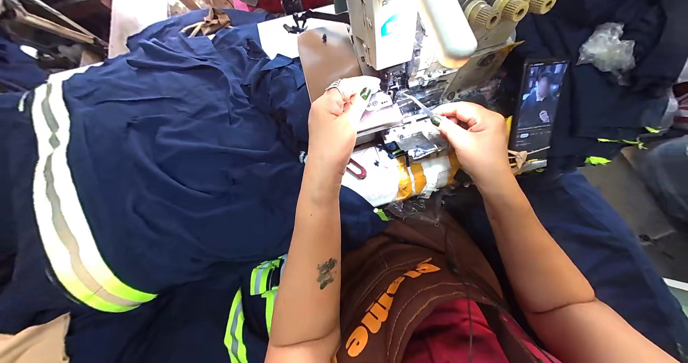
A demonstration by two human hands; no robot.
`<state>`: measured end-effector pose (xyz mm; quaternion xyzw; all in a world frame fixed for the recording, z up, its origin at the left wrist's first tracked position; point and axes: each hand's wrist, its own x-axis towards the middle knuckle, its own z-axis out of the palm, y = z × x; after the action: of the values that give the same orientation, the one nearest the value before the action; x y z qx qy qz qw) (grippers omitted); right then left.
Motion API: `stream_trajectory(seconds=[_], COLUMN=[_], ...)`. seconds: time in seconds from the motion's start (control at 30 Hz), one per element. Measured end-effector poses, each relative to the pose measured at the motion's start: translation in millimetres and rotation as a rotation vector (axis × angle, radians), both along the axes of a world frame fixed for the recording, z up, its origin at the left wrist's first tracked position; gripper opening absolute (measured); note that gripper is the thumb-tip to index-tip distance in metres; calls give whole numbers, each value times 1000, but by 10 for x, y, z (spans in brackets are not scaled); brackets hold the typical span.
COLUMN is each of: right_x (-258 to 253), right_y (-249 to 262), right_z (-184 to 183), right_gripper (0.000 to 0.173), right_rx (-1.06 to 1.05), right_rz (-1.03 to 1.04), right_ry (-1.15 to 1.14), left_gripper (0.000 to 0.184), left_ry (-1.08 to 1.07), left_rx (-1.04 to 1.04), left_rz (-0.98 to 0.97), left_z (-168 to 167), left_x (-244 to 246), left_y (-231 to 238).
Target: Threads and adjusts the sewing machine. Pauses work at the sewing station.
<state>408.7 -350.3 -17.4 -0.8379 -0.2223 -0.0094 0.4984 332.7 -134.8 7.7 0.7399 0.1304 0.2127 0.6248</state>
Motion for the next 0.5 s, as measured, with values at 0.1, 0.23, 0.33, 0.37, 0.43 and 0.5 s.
stream_trajectory(seconds=[0.1,0.23,0.33,0.37,0.43,0.5], right_x=[49,98,106,113,122,131], right_y=[4,37,55,60,70,77], right_z=[-5,-44,-88,-106,-124,-134], right_gripper=[18,18,18,19,19,18], right_rx=[-101,-112,-93,-86,-77,-75], right_rz=[-16,-11,-2,0,3,1], right_ry=[-118,-148,-156,-157,-152,-144], left_gripper=[19,18,18,18,19,19], left_ry=[-41,-120,-167,-177,-191,-205], left_rx=[-6,0,-21,-30,-43,-51], left_rz=[7,52,81,93,116,123], left_z=[0,-37,-68,-76,-82,-87], left_x=[-17,-36,-46,-46,-47,-51], left_y=[-7,-6,-8,-13,-16,-17])
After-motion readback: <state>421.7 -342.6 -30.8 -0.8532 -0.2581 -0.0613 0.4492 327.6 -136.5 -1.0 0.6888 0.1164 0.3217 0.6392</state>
